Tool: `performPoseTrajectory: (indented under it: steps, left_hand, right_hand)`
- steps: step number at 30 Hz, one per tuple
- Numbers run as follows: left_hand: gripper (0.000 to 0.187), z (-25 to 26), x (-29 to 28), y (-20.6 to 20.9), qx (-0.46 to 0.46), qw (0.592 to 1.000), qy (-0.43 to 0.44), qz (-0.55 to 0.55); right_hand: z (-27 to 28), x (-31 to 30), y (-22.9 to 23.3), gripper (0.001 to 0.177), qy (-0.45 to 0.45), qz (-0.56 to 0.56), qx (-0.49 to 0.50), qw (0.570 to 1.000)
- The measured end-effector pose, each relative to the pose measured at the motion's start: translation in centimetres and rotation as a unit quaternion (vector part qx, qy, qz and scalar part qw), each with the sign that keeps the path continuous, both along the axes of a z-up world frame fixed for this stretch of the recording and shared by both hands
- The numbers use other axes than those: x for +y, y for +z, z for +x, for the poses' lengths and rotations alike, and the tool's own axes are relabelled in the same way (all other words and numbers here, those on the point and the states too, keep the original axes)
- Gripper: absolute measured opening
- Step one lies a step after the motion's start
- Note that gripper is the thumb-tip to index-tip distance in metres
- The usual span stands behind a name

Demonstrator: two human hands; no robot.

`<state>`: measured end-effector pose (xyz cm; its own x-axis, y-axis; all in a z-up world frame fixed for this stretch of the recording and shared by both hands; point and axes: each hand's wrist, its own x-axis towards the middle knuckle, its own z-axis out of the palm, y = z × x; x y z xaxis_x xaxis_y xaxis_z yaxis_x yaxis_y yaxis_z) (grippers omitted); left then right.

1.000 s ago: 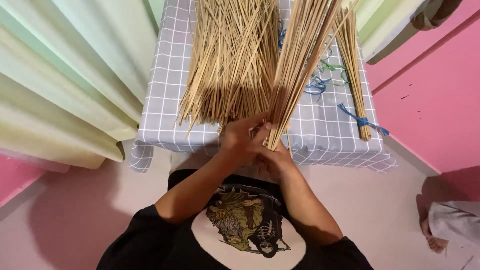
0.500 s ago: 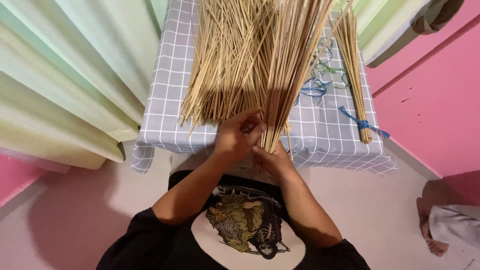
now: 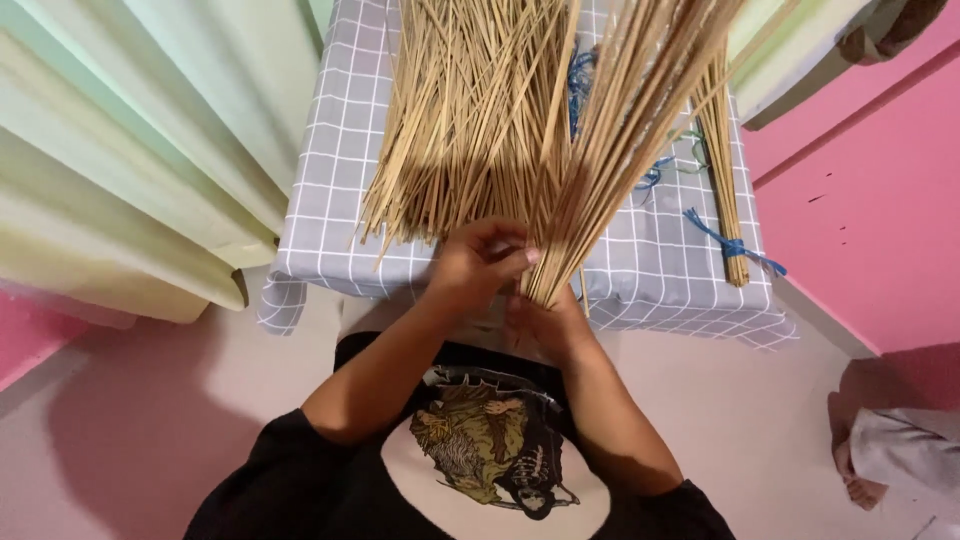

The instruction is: Gathering, aligning, and bundling wooden sticks using plastic ties on a low table.

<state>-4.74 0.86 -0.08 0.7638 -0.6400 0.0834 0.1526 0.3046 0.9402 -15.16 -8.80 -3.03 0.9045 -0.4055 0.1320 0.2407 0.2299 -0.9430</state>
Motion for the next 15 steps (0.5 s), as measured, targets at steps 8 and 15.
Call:
performPoseTrajectory:
  steps: [8,15]
  left_hand:
    - [0.026,1.6,-0.8,-2.3,0.057,0.995,-0.05,-0.063]
    - [0.021,1.7,-1.3,-4.2,-0.108,0.993,0.042,0.006]
  right_hand:
    - [-0.2,-1.9,-6.1,0.028,0.06,0.007,-0.048,0.997]
    - [0.2,-2.0,-4.7,0.017,0.083,-0.006,-0.056,0.995]
